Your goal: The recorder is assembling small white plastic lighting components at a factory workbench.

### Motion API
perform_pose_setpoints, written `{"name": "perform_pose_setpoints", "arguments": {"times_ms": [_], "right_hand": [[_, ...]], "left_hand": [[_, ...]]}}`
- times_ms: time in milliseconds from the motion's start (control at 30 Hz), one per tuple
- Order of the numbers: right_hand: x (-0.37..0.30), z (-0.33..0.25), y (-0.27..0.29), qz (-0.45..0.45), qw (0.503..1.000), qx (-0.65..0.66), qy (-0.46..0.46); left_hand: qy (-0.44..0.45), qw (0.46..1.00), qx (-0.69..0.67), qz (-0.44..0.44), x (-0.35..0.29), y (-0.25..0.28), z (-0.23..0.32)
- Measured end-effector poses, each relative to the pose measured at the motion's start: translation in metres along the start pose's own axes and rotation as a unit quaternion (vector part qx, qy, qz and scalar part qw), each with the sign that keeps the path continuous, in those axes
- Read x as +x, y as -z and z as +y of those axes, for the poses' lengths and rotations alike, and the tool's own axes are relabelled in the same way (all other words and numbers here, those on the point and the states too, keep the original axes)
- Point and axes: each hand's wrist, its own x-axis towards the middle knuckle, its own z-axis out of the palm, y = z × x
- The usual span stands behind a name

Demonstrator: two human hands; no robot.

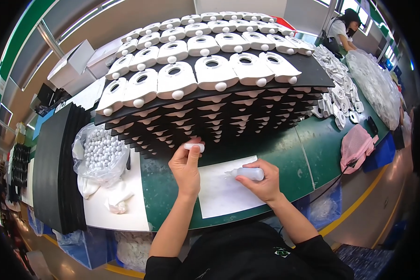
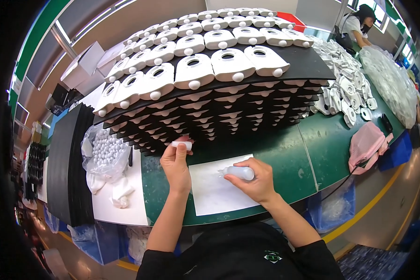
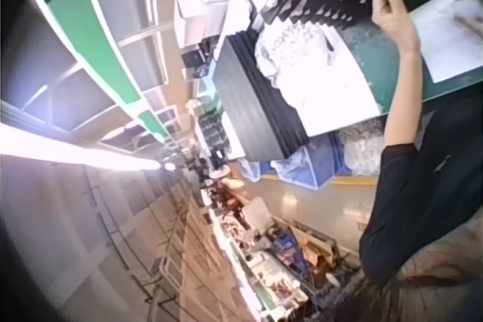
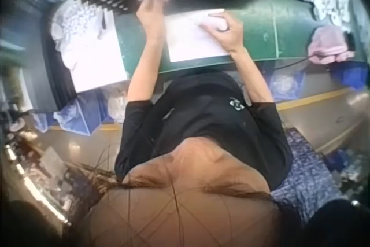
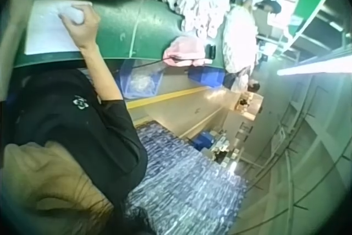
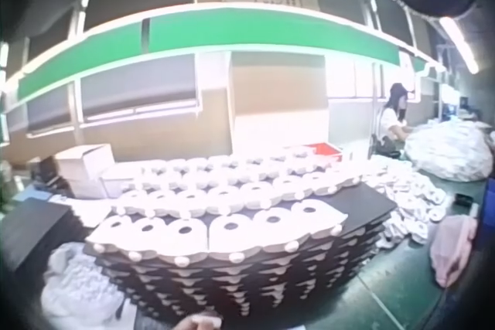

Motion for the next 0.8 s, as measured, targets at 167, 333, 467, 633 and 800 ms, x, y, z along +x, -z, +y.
{"name": "perform_pose_setpoints", "arguments": {"times_ms": [167, 333, 467, 633, 800], "right_hand": [[0.0002, -0.0016, 0.0009, 0.004, 0.999, -0.048, 0.024], [0.0005, -0.001, 0.0005, -0.009, 0.997, -0.059, 0.053], [0.0009, -0.0019, 0.0013, -0.003, 0.995, -0.077, 0.064], [0.0006, -0.0022, 0.0019, -0.01, 0.995, -0.077, 0.058], [0.0001, -0.005, 0.0026, -0.015, 0.995, -0.08, 0.056]], "left_hand": [[0.008, 0.998, 0.063, -0.019, -0.0026, -0.0014, 0.0022], [0.01, 0.996, 0.079, -0.03, -0.0027, -0.001, -0.0014], [0.032, 0.997, 0.061, -0.021, -0.0031, -0.0039, -0.0001], [0.039, 0.997, 0.056, -0.021, -0.0029, -0.0039, 0.0006], [0.028, 0.999, 0.042, -0.012, -0.0045, -0.006, 0.0025]]}}
